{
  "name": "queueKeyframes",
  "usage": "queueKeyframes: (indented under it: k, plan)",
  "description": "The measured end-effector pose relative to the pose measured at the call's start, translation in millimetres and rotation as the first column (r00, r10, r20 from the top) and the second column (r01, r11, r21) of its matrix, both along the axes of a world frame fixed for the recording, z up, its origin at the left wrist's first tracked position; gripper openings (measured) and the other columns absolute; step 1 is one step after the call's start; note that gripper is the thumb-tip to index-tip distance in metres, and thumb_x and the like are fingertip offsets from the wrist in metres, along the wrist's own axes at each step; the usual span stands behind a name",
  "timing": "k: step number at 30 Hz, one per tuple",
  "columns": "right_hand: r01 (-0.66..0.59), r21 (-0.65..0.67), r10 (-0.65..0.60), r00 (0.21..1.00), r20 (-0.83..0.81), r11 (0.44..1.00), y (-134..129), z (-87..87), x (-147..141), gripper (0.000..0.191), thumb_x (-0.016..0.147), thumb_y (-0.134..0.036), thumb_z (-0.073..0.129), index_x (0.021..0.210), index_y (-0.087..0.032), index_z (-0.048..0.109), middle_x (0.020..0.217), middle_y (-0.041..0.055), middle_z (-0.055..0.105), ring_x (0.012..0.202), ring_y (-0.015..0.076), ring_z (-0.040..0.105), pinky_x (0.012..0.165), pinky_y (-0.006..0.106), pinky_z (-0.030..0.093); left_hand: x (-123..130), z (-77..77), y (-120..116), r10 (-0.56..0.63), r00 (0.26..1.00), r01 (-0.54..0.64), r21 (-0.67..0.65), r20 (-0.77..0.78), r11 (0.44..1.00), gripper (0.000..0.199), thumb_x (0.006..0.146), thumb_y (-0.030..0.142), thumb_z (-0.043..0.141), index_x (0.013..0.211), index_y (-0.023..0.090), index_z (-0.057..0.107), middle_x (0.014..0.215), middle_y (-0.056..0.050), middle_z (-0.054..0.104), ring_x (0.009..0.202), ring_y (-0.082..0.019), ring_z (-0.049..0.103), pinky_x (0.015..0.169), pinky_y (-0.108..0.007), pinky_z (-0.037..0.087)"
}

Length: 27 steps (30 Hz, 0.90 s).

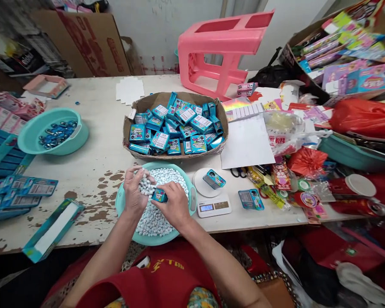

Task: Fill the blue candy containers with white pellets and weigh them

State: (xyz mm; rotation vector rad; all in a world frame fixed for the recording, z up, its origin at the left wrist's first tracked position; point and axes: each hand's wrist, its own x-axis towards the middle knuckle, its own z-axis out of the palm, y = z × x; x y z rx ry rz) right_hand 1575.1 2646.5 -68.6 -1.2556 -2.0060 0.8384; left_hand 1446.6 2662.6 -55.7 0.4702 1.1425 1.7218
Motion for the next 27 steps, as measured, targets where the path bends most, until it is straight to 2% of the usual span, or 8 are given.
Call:
queueKeyframes:
  k: [2,5,8,12,14,19,24,27]
  plan:
    - [0.023,-0.017,-0.023,0.999,-0.023,1.0,2,-0.2,2,0.037,0.07,-0.032,0.077,0.104,-0.025,0.064,0.096,0.0048,0.064,0.093,0.0241,0.057,0.082,0.038,0.046,1,0.8,2,-0.012,1.0,0.012,-0.014,0.009,1.0,0.023,0.077,0.027,0.062,0.095,0.021,0.049,0.065,0.005,0.055,0.054,-0.01,0.056,0.056,-0.022,0.046]
    - [0.046,-0.032,-0.048,0.997,-0.055,0.998,4,-0.1,6,0.036,0.07,-0.031,0.077,0.103,-0.024,0.065,0.096,0.0047,0.064,0.094,0.0234,0.057,0.083,0.037,0.046,2,1.1,3,-0.037,0.999,0.037,-0.022,0.003,0.999,0.018,0.077,0.029,0.063,0.082,0.018,0.05,0.063,0.004,0.054,0.056,-0.011,0.058,0.057,-0.022,0.046]
    - [0.053,-0.044,-0.056,0.996,-0.074,0.998,4,0.6,10,0.036,0.069,-0.03,0.078,0.103,-0.023,0.065,0.095,0.0047,0.064,0.093,0.023,0.057,0.082,0.036,0.046,5,1.3,4,-0.036,0.999,0.036,-0.026,-0.014,0.999,0.022,0.077,0.032,0.063,0.07,0.017,0.048,0.061,0.004,0.052,0.055,-0.01,0.057,0.056,-0.022,0.047]
    - [0.053,-0.053,-0.058,0.994,-0.091,0.997,3,-0.9,13,0.036,0.068,-0.029,0.079,0.101,-0.024,0.066,0.093,0.0042,0.063,0.092,0.0227,0.057,0.081,0.036,0.047,10,0.1,5,-0.048,0.998,0.046,-0.061,-0.031,0.997,0.024,0.078,0.032,0.063,0.068,0.017,0.048,0.05,0.007,0.045,0.039,-0.006,0.043,0.049,-0.02,0.043]
    - [0.06,-0.055,-0.065,0.992,-0.107,0.997,3,-2.9,13,0.038,0.067,-0.029,0.079,0.102,-0.024,0.066,0.093,0.0041,0.063,0.091,0.0223,0.057,0.081,0.036,0.046,11,-1.3,6,-0.038,0.998,0.034,-0.075,-0.052,0.997,0.025,0.078,0.031,0.065,0.067,0.017,0.048,0.048,0.008,0.044,0.038,-0.005,0.04,0.047,-0.019,0.041]
    - [0.067,-0.072,-0.076,0.988,-0.133,0.995,4,-5.5,15,0.039,0.067,-0.027,0.08,0.103,-0.025,0.066,0.094,0.0033,0.062,0.092,0.0219,0.057,0.083,0.036,0.046,15,0.2,7,-0.045,0.998,0.041,-0.072,-0.046,0.997,0.025,0.077,0.032,0.066,0.066,0.015,0.051,0.058,0.003,0.051,0.05,-0.008,0.051,0.049,-0.02,0.042]
    - [0.071,-0.064,-0.081,0.982,-0.17,0.995,7,-1.8,18,0.038,0.067,-0.028,0.08,0.102,-0.024,0.066,0.096,0.0037,0.062,0.094,0.0216,0.057,0.084,0.035,0.047,19,7.5,6,-0.021,0.998,0.019,-0.034,-0.057,0.999,0.025,0.079,0.033,0.063,0.066,0.016,0.05,0.052,0.005,0.047,0.046,-0.008,0.048,0.047,-0.02,0.041]
    - [0.048,-0.071,-0.059,0.987,-0.15,0.996,5,-1.2,17,0.04,0.065,-0.025,0.081,0.102,-0.023,0.066,0.094,0.0036,0.064,0.093,0.0218,0.057,0.083,0.036,0.047,22,8.8,7,-0.029,0.998,0.027,-0.03,-0.057,0.999,0.026,0.08,0.034,0.063,0.066,0.016,0.049,0.053,0.004,0.048,0.048,-0.008,0.051,0.051,-0.02,0.044]
